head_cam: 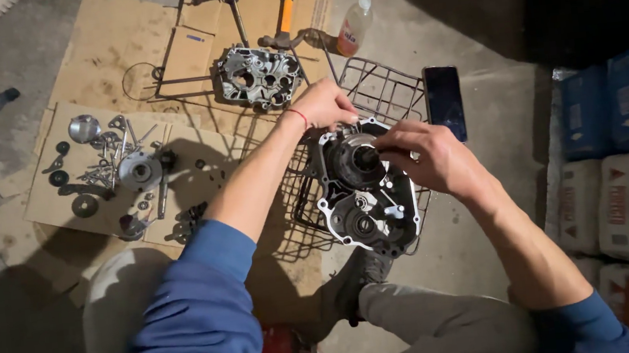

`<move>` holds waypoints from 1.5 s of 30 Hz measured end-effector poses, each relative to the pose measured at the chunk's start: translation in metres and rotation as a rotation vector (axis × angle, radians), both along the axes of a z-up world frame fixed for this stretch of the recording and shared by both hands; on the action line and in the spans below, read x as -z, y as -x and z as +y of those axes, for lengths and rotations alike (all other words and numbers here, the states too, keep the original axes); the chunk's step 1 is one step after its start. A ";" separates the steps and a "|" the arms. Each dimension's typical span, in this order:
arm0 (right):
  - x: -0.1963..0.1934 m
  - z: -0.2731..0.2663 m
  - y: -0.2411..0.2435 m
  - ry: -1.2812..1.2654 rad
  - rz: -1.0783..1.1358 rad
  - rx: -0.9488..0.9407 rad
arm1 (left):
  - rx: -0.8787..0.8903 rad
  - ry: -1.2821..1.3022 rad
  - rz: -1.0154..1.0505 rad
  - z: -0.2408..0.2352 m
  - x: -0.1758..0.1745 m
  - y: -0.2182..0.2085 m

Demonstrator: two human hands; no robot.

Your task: The person sits on the floor assembling a motorcycle engine. They place the crankshaft into the engine case, fit a bearing over it, then pick up the gear cluster and mesh the gears together by hand, fitting components onto the shafts while checking alignment.

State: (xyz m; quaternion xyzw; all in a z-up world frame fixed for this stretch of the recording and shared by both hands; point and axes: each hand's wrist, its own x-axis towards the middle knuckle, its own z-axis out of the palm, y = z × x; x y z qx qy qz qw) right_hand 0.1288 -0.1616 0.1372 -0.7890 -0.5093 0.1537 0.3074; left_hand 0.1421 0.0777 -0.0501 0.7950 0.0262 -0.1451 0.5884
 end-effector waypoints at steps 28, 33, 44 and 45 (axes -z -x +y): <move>-0.005 0.010 0.001 0.323 -0.510 -0.011 | -0.014 -0.162 0.065 0.019 0.026 -0.032; -0.007 0.008 -0.007 0.169 -0.451 -0.142 | 0.225 -0.282 -0.041 0.019 0.037 -0.039; -0.005 -0.008 -0.015 0.189 -0.383 -0.119 | -0.149 -0.265 -0.072 0.053 0.056 -0.041; -0.004 -0.010 -0.015 0.191 -0.381 -0.117 | -0.146 -0.263 -0.070 0.045 0.042 -0.034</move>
